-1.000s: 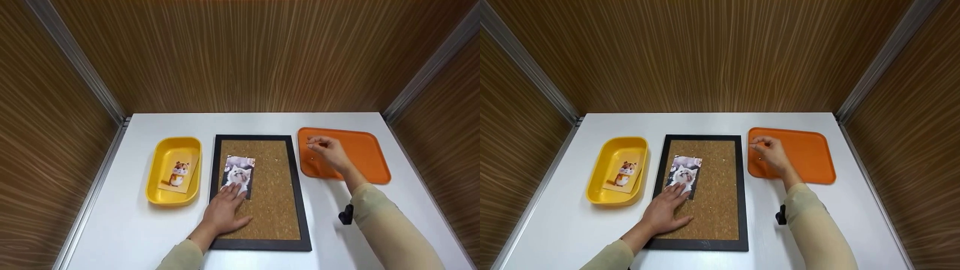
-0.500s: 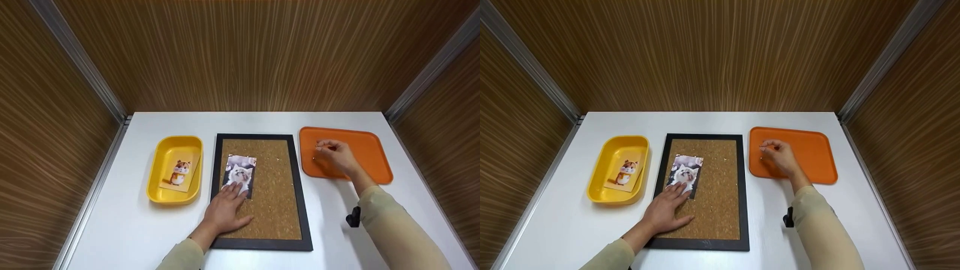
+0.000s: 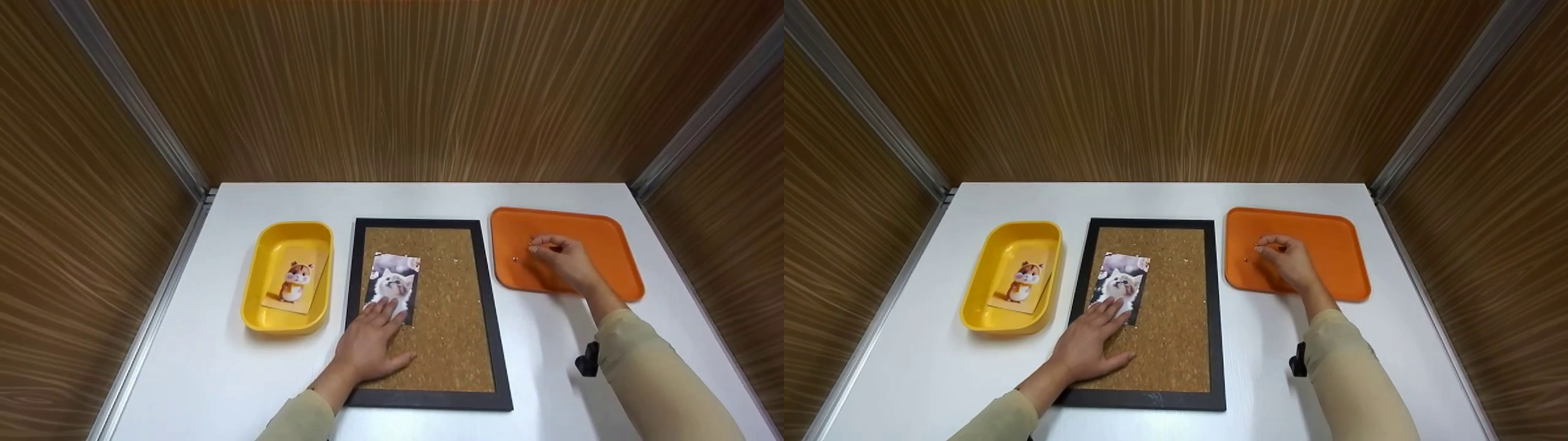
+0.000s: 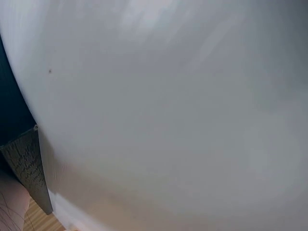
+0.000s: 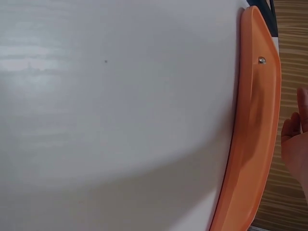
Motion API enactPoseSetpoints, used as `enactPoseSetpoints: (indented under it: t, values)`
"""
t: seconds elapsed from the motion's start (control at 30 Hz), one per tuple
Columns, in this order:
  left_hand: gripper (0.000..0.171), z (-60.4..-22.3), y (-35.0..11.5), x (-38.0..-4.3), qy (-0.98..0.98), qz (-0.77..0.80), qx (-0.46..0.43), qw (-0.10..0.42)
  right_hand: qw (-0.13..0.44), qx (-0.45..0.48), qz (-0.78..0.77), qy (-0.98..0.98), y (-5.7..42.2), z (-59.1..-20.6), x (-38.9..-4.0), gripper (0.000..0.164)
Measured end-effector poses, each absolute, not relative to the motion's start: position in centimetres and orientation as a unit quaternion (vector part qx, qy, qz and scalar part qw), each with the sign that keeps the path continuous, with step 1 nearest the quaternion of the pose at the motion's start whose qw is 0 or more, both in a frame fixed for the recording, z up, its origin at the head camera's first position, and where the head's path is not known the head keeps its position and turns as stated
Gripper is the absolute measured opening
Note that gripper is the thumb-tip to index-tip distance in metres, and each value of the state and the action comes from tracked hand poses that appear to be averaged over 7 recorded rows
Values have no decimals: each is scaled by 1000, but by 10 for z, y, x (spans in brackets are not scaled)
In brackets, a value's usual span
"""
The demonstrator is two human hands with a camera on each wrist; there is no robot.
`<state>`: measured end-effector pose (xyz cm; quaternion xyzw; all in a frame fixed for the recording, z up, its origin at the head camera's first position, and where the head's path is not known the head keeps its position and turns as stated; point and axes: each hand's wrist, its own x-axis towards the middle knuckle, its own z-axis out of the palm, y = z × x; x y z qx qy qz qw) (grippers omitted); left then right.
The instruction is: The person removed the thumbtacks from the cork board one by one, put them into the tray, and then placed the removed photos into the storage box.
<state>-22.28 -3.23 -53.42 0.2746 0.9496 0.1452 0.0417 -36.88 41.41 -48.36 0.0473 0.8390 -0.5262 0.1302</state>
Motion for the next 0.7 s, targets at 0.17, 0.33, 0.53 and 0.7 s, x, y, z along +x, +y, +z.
enactPoseSetpoints:
  t: [0.17, 0.33, 0.53, 0.7]
  values:
    - [83, -536, -32, -223, 950, 147, 274, 34, 131, 58, -525, 839, 418, -487, -369, 39]
    - [83, -536, -32, -223, 950, 145, 275, 33, 139, 69, -509, 847, 424, -489, -368, 41]
    - [84, -537, -32, -223, 950, 144, 275, 36, 149, 90, -498, 850, 428, -491, -364, 49]
    - [84, -537, -32, -223, 950, 148, 273, 37, 161, 107, -499, 845, 430, -495, -362, 52]
